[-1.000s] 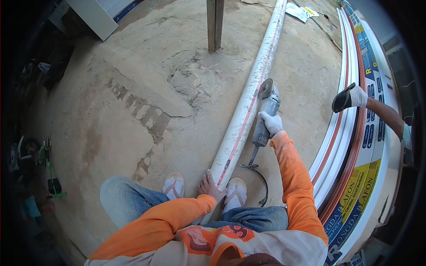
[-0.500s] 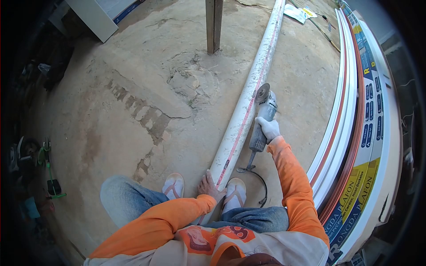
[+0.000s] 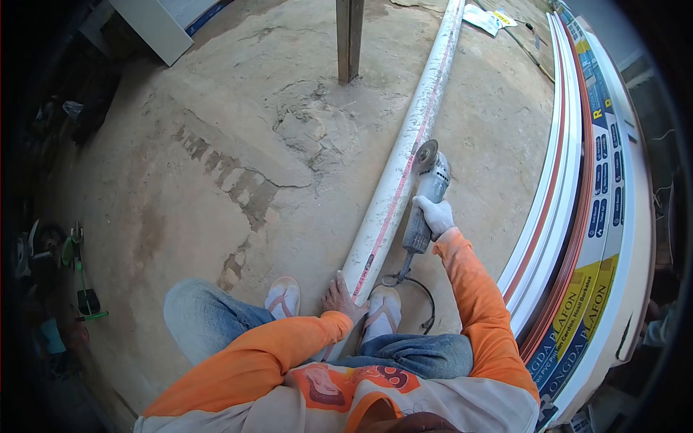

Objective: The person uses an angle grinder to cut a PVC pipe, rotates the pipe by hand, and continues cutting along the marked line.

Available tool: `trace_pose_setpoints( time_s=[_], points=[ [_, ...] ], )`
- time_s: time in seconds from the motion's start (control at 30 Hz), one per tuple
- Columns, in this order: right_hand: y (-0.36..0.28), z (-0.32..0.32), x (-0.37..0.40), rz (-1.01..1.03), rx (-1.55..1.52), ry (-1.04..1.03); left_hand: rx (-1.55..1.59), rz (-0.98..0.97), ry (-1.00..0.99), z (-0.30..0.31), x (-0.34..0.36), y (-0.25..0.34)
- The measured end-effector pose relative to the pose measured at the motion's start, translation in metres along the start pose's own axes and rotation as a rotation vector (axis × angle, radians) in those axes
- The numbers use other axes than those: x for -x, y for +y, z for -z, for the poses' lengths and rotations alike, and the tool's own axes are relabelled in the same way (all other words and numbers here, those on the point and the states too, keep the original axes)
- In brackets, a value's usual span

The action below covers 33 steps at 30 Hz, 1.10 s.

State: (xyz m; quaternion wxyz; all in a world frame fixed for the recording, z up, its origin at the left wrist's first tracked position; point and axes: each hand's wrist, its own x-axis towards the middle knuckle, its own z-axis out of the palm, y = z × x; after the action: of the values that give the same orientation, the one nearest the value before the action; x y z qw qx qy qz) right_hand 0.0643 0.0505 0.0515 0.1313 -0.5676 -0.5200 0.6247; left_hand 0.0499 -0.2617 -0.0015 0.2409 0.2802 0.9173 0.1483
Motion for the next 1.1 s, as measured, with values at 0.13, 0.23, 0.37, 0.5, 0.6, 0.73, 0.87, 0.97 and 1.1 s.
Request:
trace_pose_setpoints(
  time_s=[0.13, 0.23, 0.37, 0.5, 0.6, 0.73, 0.87, 0.97, 1.1],
  points=[
    [0.007, -0.002, 0.007, 0.007, -0.020, 0.015, 0.018, -0.011, 0.013, 0.000, 0.001, 0.000],
    [0.011, -0.003, 0.013, -0.004, -0.041, -0.002, 0.012, -0.006, 0.015, 0.000, 0.001, 0.000],
    [0.015, -0.003, 0.021, 0.007, -0.030, -0.008, 0.012, -0.012, 0.028, 0.001, 0.001, 0.001],
    [0.017, -0.004, 0.018, 0.000, -0.037, -0.032, -0.003, -0.014, 0.034, -0.002, 0.001, 0.000],
    [0.018, -0.006, 0.013, 0.028, -0.063, -0.029, 0.000, -0.002, 0.017, 0.001, 0.001, 0.002],
    [0.022, -0.006, 0.013, 0.022, -0.018, -0.027, -0.002, -0.002, 0.006, 0.001, 0.001, 0.001],
    [0.022, -0.005, 0.025, -0.001, -0.019, -0.028, 0.002, -0.021, 0.045, -0.004, 0.001, -0.001],
    [0.022, -0.005, 0.032, -0.001, -0.020, -0.040, 0.019, 0.000, -0.001, -0.002, 0.000, -0.001],
    [0.022, -0.005, 0.039, 0.001, -0.007, -0.052, 0.008, -0.002, 0.015, -0.001, 0.001, 0.000]
  ],
)
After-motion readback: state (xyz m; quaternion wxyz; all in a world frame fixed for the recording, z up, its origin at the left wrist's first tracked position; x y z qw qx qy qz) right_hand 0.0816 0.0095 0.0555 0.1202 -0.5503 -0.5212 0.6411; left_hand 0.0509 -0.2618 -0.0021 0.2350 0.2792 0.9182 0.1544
